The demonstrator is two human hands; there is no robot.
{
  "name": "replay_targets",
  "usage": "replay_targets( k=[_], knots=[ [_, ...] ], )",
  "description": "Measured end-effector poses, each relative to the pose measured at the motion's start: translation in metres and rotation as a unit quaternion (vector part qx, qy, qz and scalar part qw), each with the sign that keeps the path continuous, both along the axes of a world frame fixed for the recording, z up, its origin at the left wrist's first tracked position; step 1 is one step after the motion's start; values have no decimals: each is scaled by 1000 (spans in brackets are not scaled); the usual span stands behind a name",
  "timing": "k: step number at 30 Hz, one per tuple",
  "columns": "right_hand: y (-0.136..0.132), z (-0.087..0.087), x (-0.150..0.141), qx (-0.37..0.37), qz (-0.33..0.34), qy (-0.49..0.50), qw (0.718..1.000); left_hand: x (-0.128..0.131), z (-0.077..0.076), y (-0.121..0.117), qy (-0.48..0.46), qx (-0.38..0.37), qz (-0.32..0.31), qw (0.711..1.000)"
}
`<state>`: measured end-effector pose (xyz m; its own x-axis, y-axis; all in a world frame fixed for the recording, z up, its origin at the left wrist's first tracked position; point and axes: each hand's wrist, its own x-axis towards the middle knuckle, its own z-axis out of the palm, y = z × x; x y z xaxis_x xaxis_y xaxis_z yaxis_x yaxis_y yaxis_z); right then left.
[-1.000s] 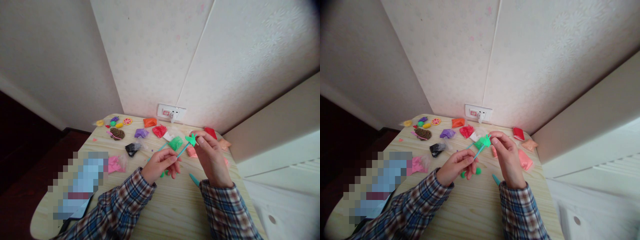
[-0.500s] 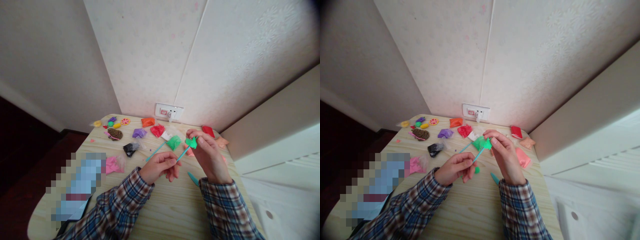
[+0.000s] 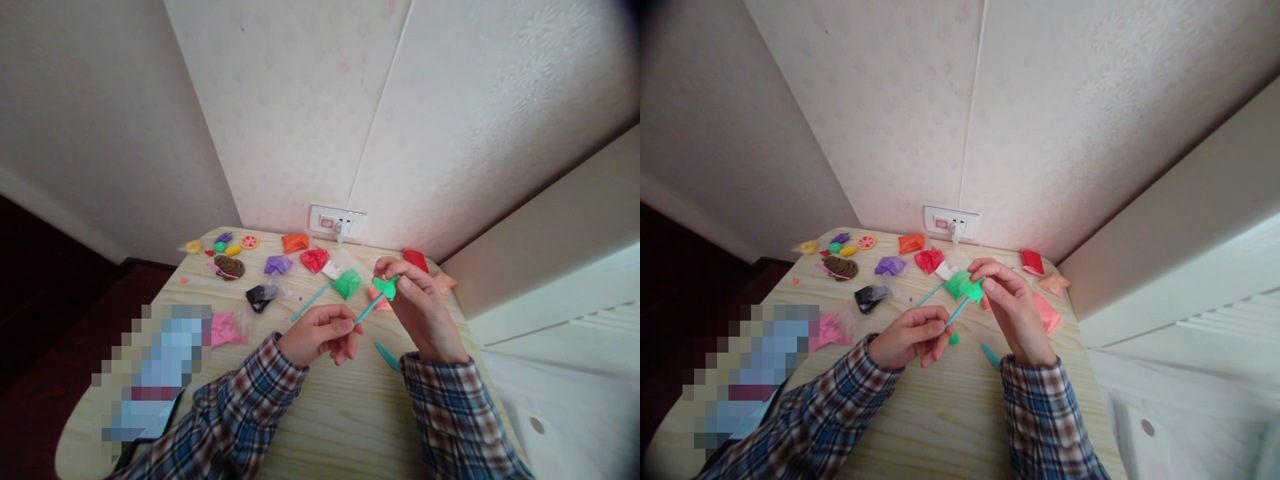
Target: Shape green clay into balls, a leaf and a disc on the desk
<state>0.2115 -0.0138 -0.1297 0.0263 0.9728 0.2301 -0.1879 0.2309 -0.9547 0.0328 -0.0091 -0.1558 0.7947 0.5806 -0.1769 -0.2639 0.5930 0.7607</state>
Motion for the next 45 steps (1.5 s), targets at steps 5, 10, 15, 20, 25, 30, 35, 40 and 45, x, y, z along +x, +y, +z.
replay_targets(
  k=[5,10,15,20,25,30,35,40,45],
  knots=[
    [1,2,-1,12,-12,-4,1000,0,0,0,-1,-3,-7,1000],
    [1,2,-1,11,-10,-3,1000,1,-2,0,-5,-3,-14,1000],
    [0,-1,1,25,4,-3,1000,1,-2,0,-13,-10,-22,1000],
    [-1,0,0,-3,14,0,1000,1,-2,-1,-13,-10,-33,999],
    [0,-1,0,-6,16,23,1000,0,-2,-1,-11,-12,-42,999],
    [-1,0,-2,3,33,25,999,2,-2,-3,-38,3,-42,998],
    [1,-1,-1,2,21,6,1000,-3,1,2,16,40,2,999],
    [5,-1,9,3,-22,-69,997,-19,11,17,87,105,150,979],
    [9,-15,6,26,42,-381,923,-30,12,28,85,112,255,957]
  ],
)
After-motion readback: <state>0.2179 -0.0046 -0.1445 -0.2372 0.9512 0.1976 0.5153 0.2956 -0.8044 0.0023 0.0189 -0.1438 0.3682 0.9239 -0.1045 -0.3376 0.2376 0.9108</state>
